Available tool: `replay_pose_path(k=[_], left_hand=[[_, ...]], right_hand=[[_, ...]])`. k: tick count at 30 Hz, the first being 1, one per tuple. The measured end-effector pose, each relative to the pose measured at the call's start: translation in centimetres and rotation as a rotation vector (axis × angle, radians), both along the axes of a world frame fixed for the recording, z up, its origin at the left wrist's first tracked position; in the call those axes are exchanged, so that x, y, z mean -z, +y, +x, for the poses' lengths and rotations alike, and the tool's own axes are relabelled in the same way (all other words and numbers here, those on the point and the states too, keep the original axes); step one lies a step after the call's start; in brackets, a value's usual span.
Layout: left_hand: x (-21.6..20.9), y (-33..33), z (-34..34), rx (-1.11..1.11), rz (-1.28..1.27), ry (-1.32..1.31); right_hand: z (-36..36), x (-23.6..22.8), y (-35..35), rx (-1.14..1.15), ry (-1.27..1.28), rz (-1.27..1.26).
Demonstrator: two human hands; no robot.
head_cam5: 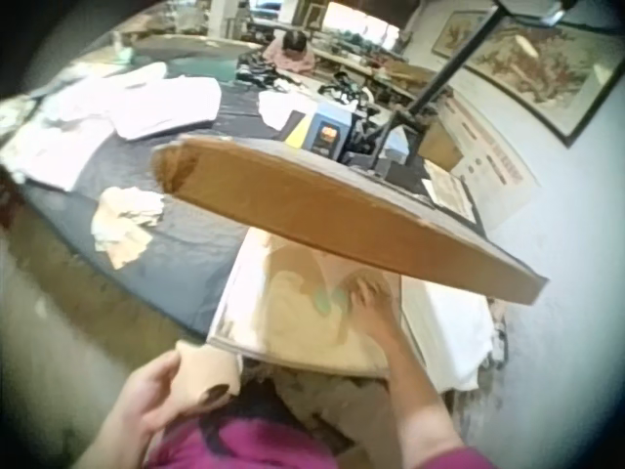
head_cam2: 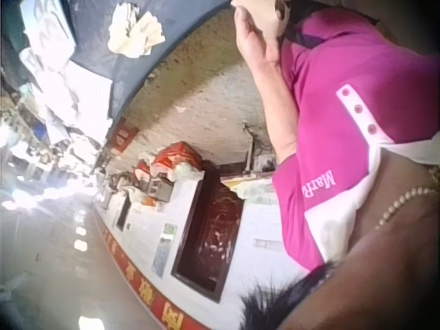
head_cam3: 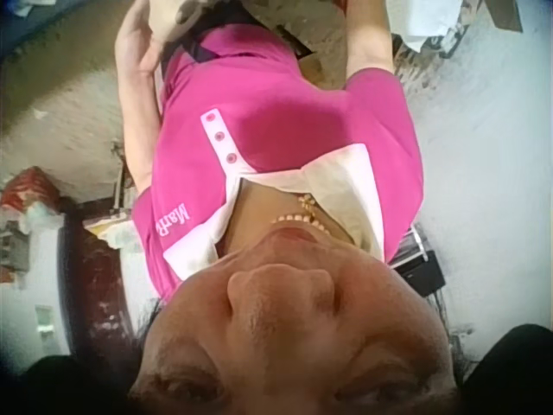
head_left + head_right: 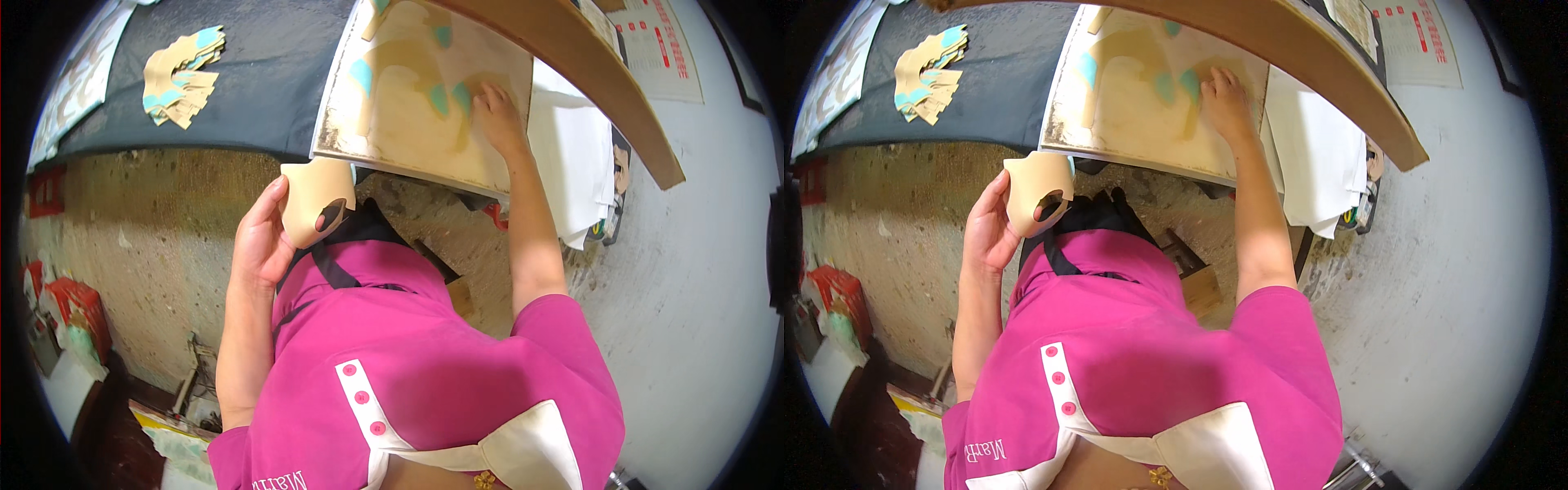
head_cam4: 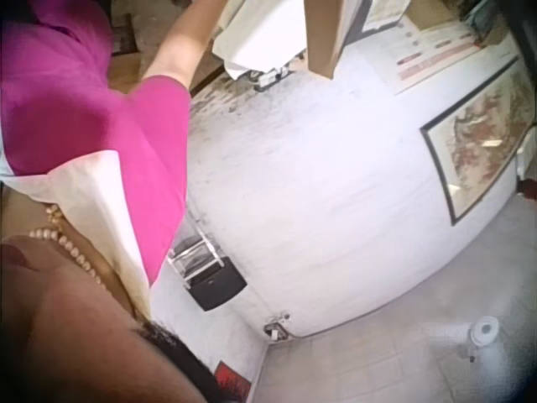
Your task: The person aligns shoe upper cutouts on paper sheets, places the sheets onto a heat press machine, and closes and opens the press lever to heat-press the materials before removing them.
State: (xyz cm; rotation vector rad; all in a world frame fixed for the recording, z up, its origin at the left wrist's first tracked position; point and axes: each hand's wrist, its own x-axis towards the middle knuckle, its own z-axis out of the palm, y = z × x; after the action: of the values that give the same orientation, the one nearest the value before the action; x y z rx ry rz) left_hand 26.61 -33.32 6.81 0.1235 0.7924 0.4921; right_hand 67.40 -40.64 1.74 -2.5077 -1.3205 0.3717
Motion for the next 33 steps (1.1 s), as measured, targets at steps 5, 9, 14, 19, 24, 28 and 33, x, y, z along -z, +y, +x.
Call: replay_pose_path(k=[5,9,14,19,24,28,33], left_hand=[[-0.5,-1.7,0.0,-0.001,-0.020,-0.024],[-1.3,-3.1,0.5,0.013,0.005,-0.027],[-2.0,-4.4,1.7,0.033,0.000,0.031],[-2.1,-4.5,3.5,0.134,0.017,0.022],[-4.2,-3.4,7.2,0.293,0.093,-0.013],[-4.3,-2.9,10.3,0.459,0.216,-0.023],[-3.3,-2.4,13.0,0.558,0.240,-0.093]], right_hand=[[4.2,2.4,3.4,-0.034,-0.099,0.071],[6.9,3.1,6.9,-0.145,-0.183,0.115],[9.1,3.4,8.2,-0.192,-0.252,0.088],[2.0,-0.7,5.9,-0.219,0.162,0.350],[-9.5,-8.1,-1.9,-0.371,1.259,0.016],[-10.3,-8.5,-5.4,-0.279,1.400,0.085],[-6.1,-7.0,-7.0,-0.068,1.148,0.079]])
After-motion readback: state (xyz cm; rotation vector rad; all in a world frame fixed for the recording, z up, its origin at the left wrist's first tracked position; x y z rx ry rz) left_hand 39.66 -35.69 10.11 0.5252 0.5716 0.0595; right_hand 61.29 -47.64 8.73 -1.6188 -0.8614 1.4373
